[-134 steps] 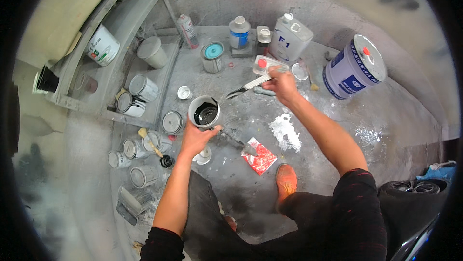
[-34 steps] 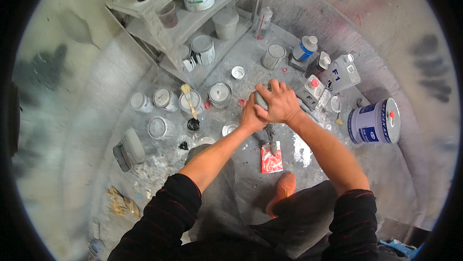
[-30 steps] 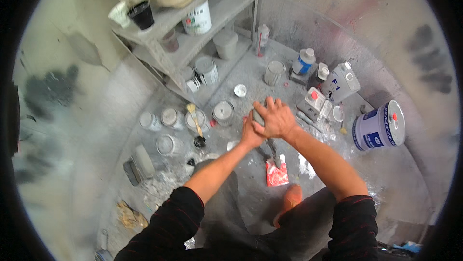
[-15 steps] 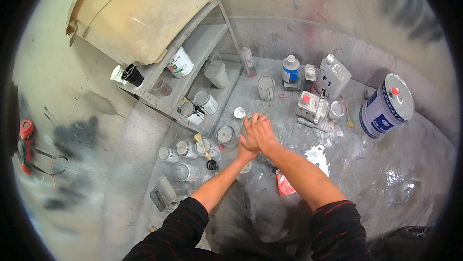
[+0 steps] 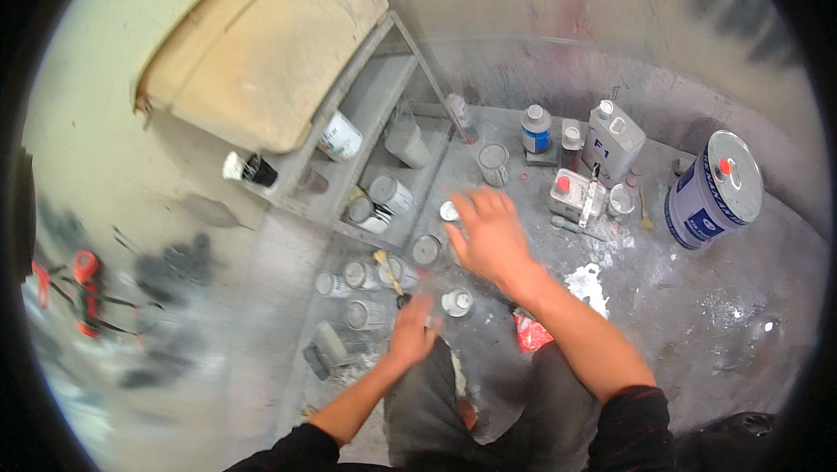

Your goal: The person mixes black paint in a small container using a stir stick, then wipes a masked car door with a cloth to remove dust or residue. The person then picks up a spray gun and wipes it with a cloth.

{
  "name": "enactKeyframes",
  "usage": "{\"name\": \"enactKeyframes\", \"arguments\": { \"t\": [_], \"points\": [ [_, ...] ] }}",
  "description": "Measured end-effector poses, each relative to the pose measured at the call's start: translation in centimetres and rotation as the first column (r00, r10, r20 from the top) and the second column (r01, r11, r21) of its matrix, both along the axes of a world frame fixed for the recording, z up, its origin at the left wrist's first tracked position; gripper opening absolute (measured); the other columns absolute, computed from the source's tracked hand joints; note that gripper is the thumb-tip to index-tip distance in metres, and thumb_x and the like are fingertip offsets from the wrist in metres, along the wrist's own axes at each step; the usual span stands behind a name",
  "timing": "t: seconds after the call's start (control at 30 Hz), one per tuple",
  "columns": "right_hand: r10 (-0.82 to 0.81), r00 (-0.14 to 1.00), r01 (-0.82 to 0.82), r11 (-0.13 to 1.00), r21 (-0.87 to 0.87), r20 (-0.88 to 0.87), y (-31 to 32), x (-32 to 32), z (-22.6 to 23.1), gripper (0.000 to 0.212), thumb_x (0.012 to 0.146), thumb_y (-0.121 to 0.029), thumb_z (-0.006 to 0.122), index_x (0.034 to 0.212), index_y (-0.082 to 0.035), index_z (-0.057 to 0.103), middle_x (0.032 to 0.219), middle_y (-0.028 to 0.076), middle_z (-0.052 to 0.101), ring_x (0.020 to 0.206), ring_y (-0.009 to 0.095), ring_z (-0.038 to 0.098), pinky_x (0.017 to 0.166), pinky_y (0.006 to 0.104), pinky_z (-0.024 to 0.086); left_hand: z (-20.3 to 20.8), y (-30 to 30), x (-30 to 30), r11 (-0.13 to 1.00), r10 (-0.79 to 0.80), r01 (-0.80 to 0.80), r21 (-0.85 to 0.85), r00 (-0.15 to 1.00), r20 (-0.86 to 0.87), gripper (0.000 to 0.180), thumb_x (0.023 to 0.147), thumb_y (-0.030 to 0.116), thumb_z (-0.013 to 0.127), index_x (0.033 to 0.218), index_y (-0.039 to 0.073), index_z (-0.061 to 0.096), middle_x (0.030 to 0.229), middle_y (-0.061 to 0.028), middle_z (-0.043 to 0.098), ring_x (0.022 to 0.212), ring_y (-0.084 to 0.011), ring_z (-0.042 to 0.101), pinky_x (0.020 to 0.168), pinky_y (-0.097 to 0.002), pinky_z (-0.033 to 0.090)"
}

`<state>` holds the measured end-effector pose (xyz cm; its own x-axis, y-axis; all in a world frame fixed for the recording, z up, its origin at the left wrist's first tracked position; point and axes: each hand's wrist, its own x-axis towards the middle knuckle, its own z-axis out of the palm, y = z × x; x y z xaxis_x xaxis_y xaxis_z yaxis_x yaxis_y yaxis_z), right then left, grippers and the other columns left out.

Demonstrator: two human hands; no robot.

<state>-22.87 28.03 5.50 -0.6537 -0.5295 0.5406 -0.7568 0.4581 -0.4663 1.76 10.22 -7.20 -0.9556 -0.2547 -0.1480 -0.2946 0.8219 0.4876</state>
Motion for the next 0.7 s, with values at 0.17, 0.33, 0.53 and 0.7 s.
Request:
{"name": "enactKeyframes", "arguments": {
  "t": [0.17,0.33,0.53,0.7],
  "points": [
    [-0.048,0.948,-0.017,0.980,0.199,0.314,10.3,4.4,-6.3,0.010,0.084,-0.014,0.065,0.078,-0.008,0.070,0.070,0.021,0.069,0.066,0.043,0.070,0.059,0.0551,0.054,7.5,1.4,7.9,0.994,0.103,-0.112,-0.003,0.909,0.404,0.093,0.101,0.067,0.055,0.168,0.008,0.029,0.169,-0.0296,0.032,0.153,-0.0455,0.039,0.127,-0.0502,0.033],
    [-0.352,0.800,-0.106,0.714,0.692,0.486,17.0,7.9,-2.7,0.024,0.089,-0.023,0.060,0.090,-0.011,0.081,0.091,0.012,0.080,0.089,0.034,0.077,0.077,0.0473,0.061,15.7,5.8,6.6,0.996,0.058,-0.089,-0.003,0.619,0.783,0.107,0.097,0.078,0.048,0.173,0.011,0.012,0.169,-0.0308,0.032,0.152,-0.0478,0.040,0.125,-0.0493,0.035],
    [-0.458,0.480,-0.311,0.709,0.633,0.749,21.5,15.4,11.3,0.070,0.091,-0.051,0.059,0.156,-0.025,0.056,0.171,0.015,0.037,0.159,0.051,0.024,0.124,0.0609,0.033,25.4,6.9,10.8,0.980,-0.145,-0.069,0.189,0.406,0.902,0.104,0.098,0.070,0.050,0.171,0.006,0.015,0.162,-0.0266,0.046,0.149,-0.0432,0.046,0.124,-0.0477,0.038],
    [-0.331,0.267,-0.700,0.579,0.418,0.905,26.0,14.1,11.8,0.082,0.090,-0.056,0.064,0.163,-0.023,0.047,0.165,0.021,0.046,0.154,0.043,0.040,0.126,0.0502,0.035,32.5,5.4,14.2,0.944,-0.131,-0.148,0.294,0.650,0.749,0.077,0.104,0.058,0.047,0.159,0.005,0.045,0.150,-0.0235,0.060,0.141,-0.0429,0.055,0.119,-0.0474,0.042]
  ]
}}
